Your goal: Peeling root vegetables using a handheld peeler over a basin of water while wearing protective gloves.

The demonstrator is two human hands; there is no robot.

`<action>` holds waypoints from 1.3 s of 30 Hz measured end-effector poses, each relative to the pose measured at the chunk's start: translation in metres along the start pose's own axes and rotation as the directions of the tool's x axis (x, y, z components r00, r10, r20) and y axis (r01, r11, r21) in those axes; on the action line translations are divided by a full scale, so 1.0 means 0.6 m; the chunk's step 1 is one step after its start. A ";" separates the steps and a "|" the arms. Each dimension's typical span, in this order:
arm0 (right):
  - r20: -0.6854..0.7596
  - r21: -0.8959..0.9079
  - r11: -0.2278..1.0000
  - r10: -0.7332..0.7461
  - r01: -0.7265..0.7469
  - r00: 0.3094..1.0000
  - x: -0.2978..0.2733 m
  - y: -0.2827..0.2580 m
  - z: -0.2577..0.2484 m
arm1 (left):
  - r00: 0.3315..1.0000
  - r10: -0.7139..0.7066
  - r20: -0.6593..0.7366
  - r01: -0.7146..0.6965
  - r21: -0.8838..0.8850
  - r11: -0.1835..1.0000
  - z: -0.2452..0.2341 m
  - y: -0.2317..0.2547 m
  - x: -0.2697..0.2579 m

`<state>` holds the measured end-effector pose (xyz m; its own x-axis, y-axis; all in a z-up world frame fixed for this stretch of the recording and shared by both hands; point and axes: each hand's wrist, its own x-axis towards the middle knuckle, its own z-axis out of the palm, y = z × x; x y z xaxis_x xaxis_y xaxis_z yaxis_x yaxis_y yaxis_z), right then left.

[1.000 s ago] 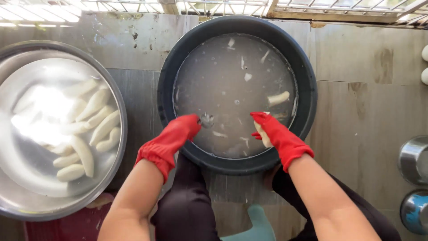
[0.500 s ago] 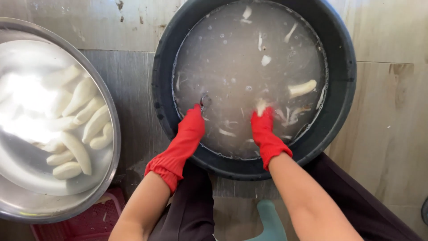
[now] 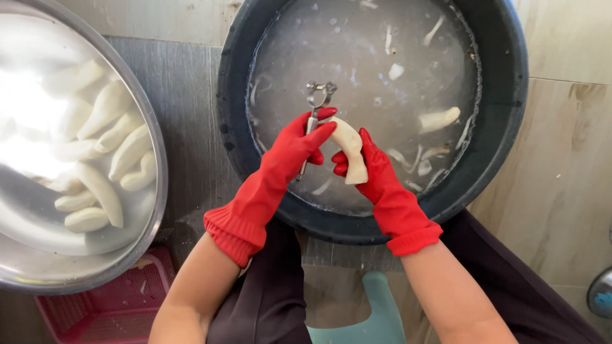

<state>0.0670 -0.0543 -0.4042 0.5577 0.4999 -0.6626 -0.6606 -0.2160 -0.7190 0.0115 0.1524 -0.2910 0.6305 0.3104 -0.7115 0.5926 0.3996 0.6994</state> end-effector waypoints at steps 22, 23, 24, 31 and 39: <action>0.171 0.015 0.973 -0.230 0.231 0.958 -0.043 -0.063 0.009 | 1.000 0.000 0.011 -0.002 0.194 0.981 -0.027 0.019 -0.017; 0.186 0.010 0.975 -0.222 0.224 0.957 -0.040 -0.062 0.007 | 0.999 -0.027 -0.046 0.038 0.246 0.968 -0.029 0.009 -0.015; 0.185 0.011 0.975 -0.219 0.221 0.958 -0.047 -0.080 0.017 | 0.998 -0.030 -0.046 0.041 0.246 0.968 -0.033 -0.015 -0.003; -0.164 -0.325 0.942 0.034 -0.086 0.986 0.020 0.029 -0.034 | 0.997 -0.054 -0.056 0.076 0.552 0.830 -0.052 -0.163 0.059; -0.237 -0.372 0.925 -0.174 0.076 0.956 -0.036 -0.005 0.054 | 0.981 -0.188 -0.058 0.196 0.283 0.939 -0.014 -0.030 -0.009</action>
<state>0.0409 -0.0373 -0.3808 0.7672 0.3167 -0.5578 -0.3818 -0.4733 -0.7939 -0.0067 0.1506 -0.3001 0.4781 0.2789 -0.8328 0.8219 0.1921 0.5362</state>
